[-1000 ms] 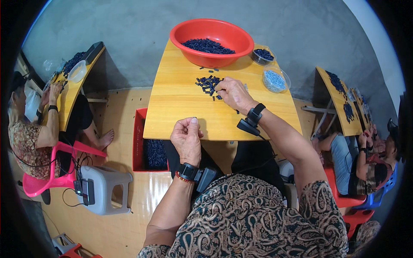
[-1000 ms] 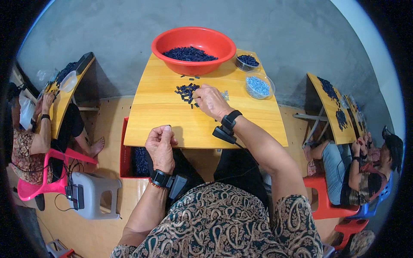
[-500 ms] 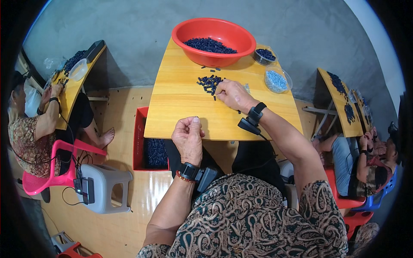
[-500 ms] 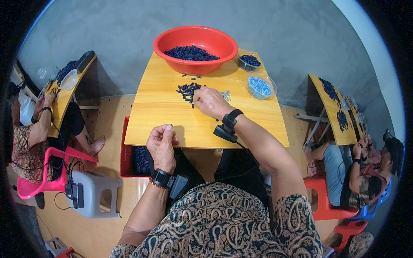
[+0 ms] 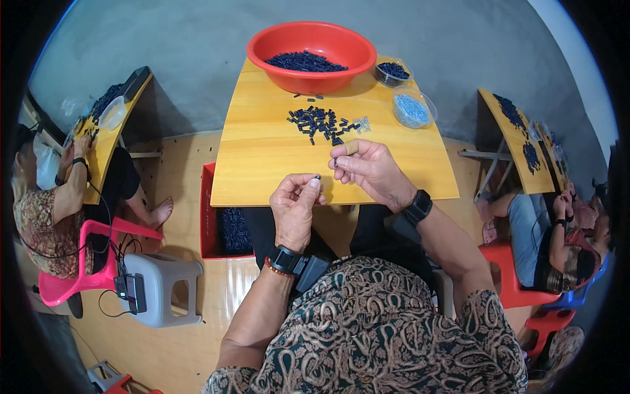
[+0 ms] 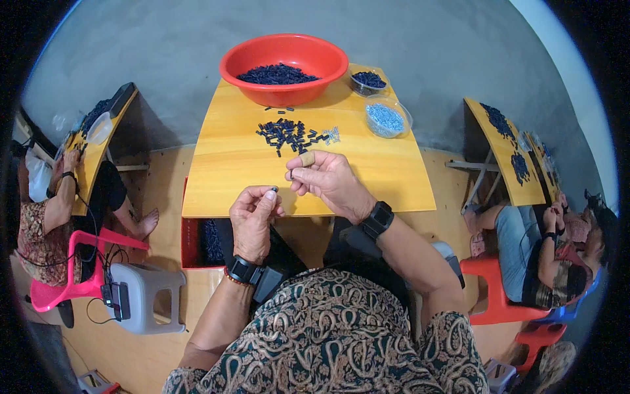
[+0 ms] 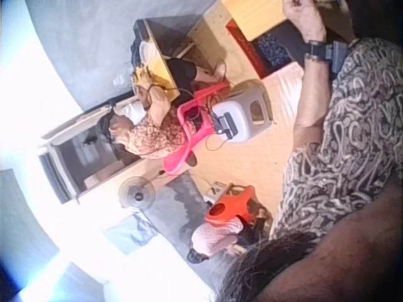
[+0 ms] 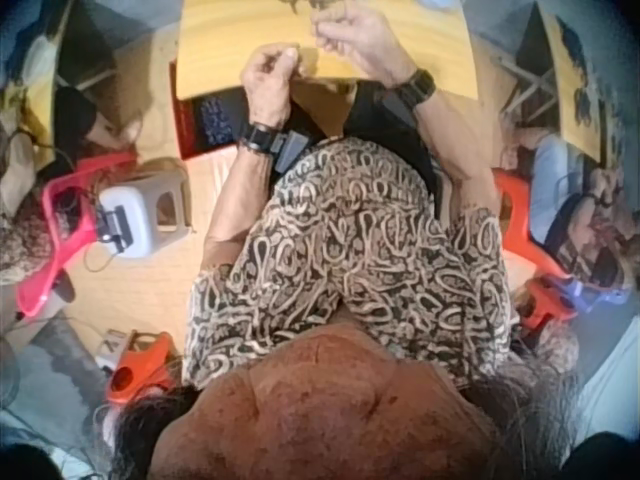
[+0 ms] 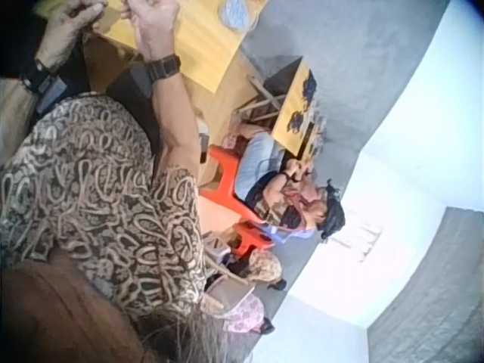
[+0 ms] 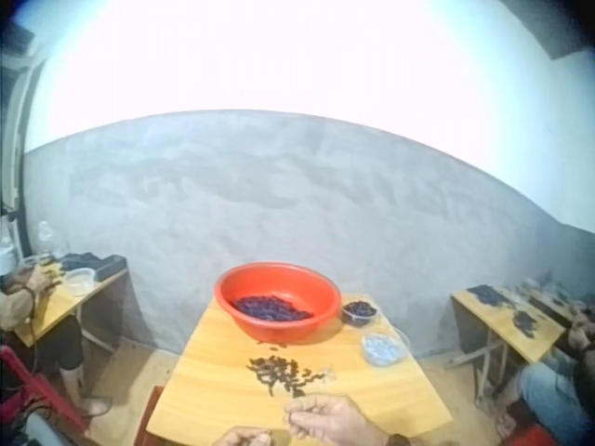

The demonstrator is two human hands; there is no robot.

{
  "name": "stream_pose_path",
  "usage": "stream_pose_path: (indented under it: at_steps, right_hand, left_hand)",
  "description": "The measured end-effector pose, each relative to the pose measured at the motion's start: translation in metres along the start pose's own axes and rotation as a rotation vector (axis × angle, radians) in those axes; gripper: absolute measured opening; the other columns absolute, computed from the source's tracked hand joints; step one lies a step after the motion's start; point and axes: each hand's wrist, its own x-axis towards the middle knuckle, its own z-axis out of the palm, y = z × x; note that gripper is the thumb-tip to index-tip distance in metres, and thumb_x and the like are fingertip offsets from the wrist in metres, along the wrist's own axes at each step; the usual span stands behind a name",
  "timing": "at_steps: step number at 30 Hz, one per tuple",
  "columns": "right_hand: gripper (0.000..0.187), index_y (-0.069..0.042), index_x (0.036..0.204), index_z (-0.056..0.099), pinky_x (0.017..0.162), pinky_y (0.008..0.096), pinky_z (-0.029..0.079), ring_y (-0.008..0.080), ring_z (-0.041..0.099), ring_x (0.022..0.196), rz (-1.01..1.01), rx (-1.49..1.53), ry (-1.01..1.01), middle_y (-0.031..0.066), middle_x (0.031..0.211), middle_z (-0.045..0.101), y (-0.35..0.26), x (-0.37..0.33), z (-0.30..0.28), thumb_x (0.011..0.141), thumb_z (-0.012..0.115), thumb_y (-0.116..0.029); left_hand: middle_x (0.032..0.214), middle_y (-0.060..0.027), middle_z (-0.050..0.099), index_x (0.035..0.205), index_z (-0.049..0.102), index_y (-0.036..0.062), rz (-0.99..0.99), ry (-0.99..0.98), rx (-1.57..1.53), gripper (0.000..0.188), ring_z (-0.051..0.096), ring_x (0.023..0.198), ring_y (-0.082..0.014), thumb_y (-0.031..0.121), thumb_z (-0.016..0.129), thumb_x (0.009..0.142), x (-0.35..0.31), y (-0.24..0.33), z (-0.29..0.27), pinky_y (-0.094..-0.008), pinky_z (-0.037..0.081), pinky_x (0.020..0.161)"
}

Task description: Assembling small components by inserting metal parts into black plastic housings.

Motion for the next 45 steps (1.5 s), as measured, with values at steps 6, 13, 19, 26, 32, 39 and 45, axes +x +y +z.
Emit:
stream_pose_path:
  at_steps: [6,13,19,26,32,39,45]
  right_hand:
    - [0.015,0.003,0.104,0.064,0.07,0.0231,0.052,0.012,0.063,0.077,-0.084,-0.02,-0.01,0.0093,0.093,0.067,0.004,-0.017,0.007,0.09,0.062,-0.003]
    - [0.014,0.0,0.102,0.067,0.067,0.0206,0.049,0.0056,0.057,0.073,-0.161,-0.213,0.038,0.0001,0.086,0.064,0.006,-0.025,0.003,0.089,0.065,-0.004]
    - [0.012,-0.001,0.101,0.067,0.066,0.0203,0.048,0.006,0.057,0.073,-0.163,-0.172,0.056,0.0014,0.088,0.065,0.007,-0.03,0.01,0.089,0.064,0.0]
    - [0.015,0.001,0.104,0.066,0.063,0.0188,0.049,0.0055,0.06,0.074,-0.216,-0.178,0.03,0.0022,0.088,0.066,0.014,-0.027,0.013,0.089,0.065,-0.004]
    - [0.016,0.002,0.105,0.064,0.071,0.0232,0.054,0.0094,0.064,0.079,-0.124,-0.171,0.055,0.0036,0.088,0.066,0.016,-0.031,0.012,0.089,0.064,-0.001]
    - [0.014,0.002,0.104,0.065,0.073,0.0246,0.056,0.0104,0.065,0.081,-0.152,-0.23,0.083,0.0046,0.09,0.066,0.016,-0.031,0.016,0.09,0.063,0.0]
    - [0.013,0.002,0.103,0.065,0.072,0.0228,0.055,0.0086,0.065,0.08,-0.168,-0.219,0.1,0.0044,0.089,0.067,0.015,-0.033,0.018,0.091,0.063,-0.002]
  left_hand:
    - [0.082,-0.0061,0.064,0.097,0.062,0.0011,-0.083,-0.128,-0.069,0.009,0.06,0.069,-0.0125,0.009,0.062,0.092,-0.008,0.0,0.005,-0.026,0.052,0.065]
    - [0.083,-0.0072,0.065,0.096,0.061,0.0014,-0.129,-0.215,-0.156,0.011,0.061,0.069,-0.0138,0.011,0.063,0.092,-0.007,-0.004,0.008,-0.0273,0.053,0.067]
    - [0.081,-0.0071,0.064,0.094,0.061,0.0019,-0.162,-0.265,-0.224,0.011,0.061,0.068,-0.0143,0.012,0.063,0.092,-0.01,-0.001,0.009,-0.0286,0.053,0.067]
    - [0.08,-0.0068,0.064,0.094,0.061,0.0024,-0.203,-0.249,-0.281,0.01,0.061,0.067,-0.0142,0.012,0.062,0.093,-0.01,0.001,0.006,-0.0295,0.054,0.066]
    - [0.079,-0.0066,0.064,0.093,0.061,0.0024,-0.223,-0.243,-0.279,0.009,0.061,0.066,-0.0139,0.012,0.061,0.093,-0.011,0.003,0.006,-0.0296,0.054,0.066]
    - [0.079,-0.0064,0.064,0.094,0.062,0.0027,-0.246,-0.234,-0.326,0.009,0.061,0.065,-0.0129,0.012,0.061,0.094,-0.012,0.002,0.007,-0.0297,0.054,0.064]
    - [0.08,-0.0065,0.064,0.094,0.062,0.0018,-0.163,-0.186,-0.237,0.011,0.06,0.064,-0.0116,0.013,0.062,0.093,-0.014,0.001,0.013,-0.0266,0.053,0.061]
